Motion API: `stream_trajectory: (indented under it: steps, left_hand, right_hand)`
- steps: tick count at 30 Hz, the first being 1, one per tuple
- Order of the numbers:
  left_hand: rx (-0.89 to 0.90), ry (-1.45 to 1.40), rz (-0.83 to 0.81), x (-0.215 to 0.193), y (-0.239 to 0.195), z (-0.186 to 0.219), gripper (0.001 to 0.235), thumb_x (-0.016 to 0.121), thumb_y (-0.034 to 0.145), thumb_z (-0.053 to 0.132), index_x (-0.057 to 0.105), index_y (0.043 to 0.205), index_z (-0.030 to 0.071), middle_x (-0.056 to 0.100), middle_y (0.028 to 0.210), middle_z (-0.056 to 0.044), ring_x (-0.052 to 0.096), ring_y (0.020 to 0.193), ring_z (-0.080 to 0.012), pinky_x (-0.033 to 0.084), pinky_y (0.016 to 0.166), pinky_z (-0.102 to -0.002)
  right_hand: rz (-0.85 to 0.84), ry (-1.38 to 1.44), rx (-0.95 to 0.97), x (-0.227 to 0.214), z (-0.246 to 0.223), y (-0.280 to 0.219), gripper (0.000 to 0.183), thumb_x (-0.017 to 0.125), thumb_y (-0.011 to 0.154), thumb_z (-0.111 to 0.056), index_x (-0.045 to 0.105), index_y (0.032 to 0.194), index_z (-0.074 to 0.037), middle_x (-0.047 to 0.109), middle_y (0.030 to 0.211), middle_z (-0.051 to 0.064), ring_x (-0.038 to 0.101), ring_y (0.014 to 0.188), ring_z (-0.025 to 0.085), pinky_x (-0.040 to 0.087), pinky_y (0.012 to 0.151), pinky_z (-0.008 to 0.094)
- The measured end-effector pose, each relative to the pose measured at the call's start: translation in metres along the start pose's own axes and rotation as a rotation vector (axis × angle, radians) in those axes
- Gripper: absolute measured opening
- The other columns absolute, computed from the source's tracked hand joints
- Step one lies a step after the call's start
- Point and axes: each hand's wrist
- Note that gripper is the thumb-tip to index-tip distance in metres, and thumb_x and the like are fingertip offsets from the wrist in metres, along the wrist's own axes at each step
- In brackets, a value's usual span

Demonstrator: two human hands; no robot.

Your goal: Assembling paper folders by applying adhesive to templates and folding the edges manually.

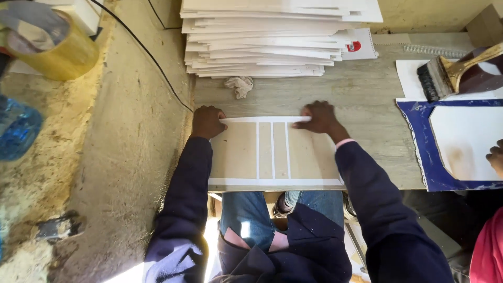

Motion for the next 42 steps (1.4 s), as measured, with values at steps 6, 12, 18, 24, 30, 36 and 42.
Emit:
stream_trajectory:
  steps: [6, 12, 18, 24, 30, 36, 42]
  left_hand:
    - [0.039, 0.260, -0.039, 0.021, 0.012, 0.032, 0.033, 0.079, 0.078, 0.026, 0.080, 0.110, 0.020, 0.076, 0.100, -0.007, 0.071, 0.108, -0.0335, 0.045, 0.104, -0.052]
    - [0.184, -0.062, -0.043, 0.044, 0.011, 0.106, 0.043, 0.083, 0.078, 0.035, 0.077, 0.119, 0.024, 0.074, 0.116, -0.007, 0.064, 0.122, -0.0362, 0.036, 0.116, -0.058]
    - [0.414, 0.144, 0.191, 0.091, -0.052, 0.139, 0.033, 0.064, 0.103, 0.007, 0.071, 0.135, 0.000, 0.069, 0.124, -0.016, 0.064, 0.126, -0.0343, 0.042, 0.121, -0.050]
    - [0.456, 0.143, 0.315, 0.090, -0.054, 0.138, 0.036, 0.060, 0.100, 0.011, 0.069, 0.134, 0.001, 0.066, 0.121, -0.012, 0.064, 0.123, -0.0324, 0.045, 0.120, -0.050]
    - [0.355, 0.033, 0.426, 0.052, -0.075, 0.145, 0.048, 0.063, 0.096, 0.020, 0.067, 0.139, -0.002, 0.066, 0.141, -0.023, 0.060, 0.137, -0.0407, 0.040, 0.123, -0.056]
    - [0.299, 0.048, 0.601, 0.062, -0.073, 0.147, 0.030, 0.069, 0.092, 0.015, 0.082, 0.117, 0.006, 0.081, 0.123, -0.015, 0.075, 0.121, -0.0324, 0.059, 0.106, -0.043]
    - [0.288, 0.054, 0.460, 0.066, -0.063, 0.129, 0.028, 0.068, 0.094, 0.004, 0.082, 0.118, 0.011, 0.082, 0.122, -0.013, 0.078, 0.117, -0.0297, 0.062, 0.102, -0.041]
  right_hand:
    - [-0.064, 0.008, -0.183, 0.026, -0.089, 0.016, 0.085, 0.084, 0.069, -0.086, 0.070, 0.122, -0.021, 0.064, 0.133, 0.012, 0.054, 0.136, 0.041, 0.037, 0.118, 0.058]
    - [-0.049, -0.005, -0.132, 0.024, -0.101, 0.002, 0.077, 0.092, 0.075, -0.066, 0.065, 0.129, -0.018, 0.061, 0.134, 0.013, 0.050, 0.136, 0.039, 0.032, 0.121, 0.057]
    - [0.149, -0.095, -0.183, 0.073, -0.086, -0.006, 0.052, 0.084, 0.089, -0.046, 0.062, 0.125, -0.016, 0.059, 0.128, 0.010, 0.053, 0.130, 0.036, 0.036, 0.117, 0.055]
    - [0.371, -0.102, -0.267, 0.111, -0.091, -0.031, 0.022, 0.072, 0.101, -0.024, 0.074, 0.115, -0.007, 0.067, 0.115, 0.012, 0.064, 0.120, 0.037, 0.038, 0.119, 0.053]
    - [0.637, -0.162, -0.341, 0.122, -0.094, -0.044, 0.024, 0.074, 0.105, -0.029, 0.080, 0.113, -0.007, 0.074, 0.111, 0.013, 0.073, 0.112, 0.032, 0.050, 0.112, 0.047]
    - [0.267, -0.128, -0.299, 0.035, -0.092, -0.064, 0.067, 0.072, 0.098, -0.053, 0.061, 0.150, -0.013, 0.065, 0.147, 0.017, 0.062, 0.137, 0.038, 0.035, 0.127, 0.055]
    - [0.660, -0.349, -0.249, 0.097, -0.080, -0.060, 0.077, 0.055, 0.104, -0.066, 0.074, 0.131, 0.003, 0.072, 0.132, 0.029, 0.069, 0.126, 0.043, 0.042, 0.118, 0.051]
Point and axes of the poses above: each hand's wrist, its own y-axis towards the middle knuckle, its own x-axis out of the palm, z = x × y
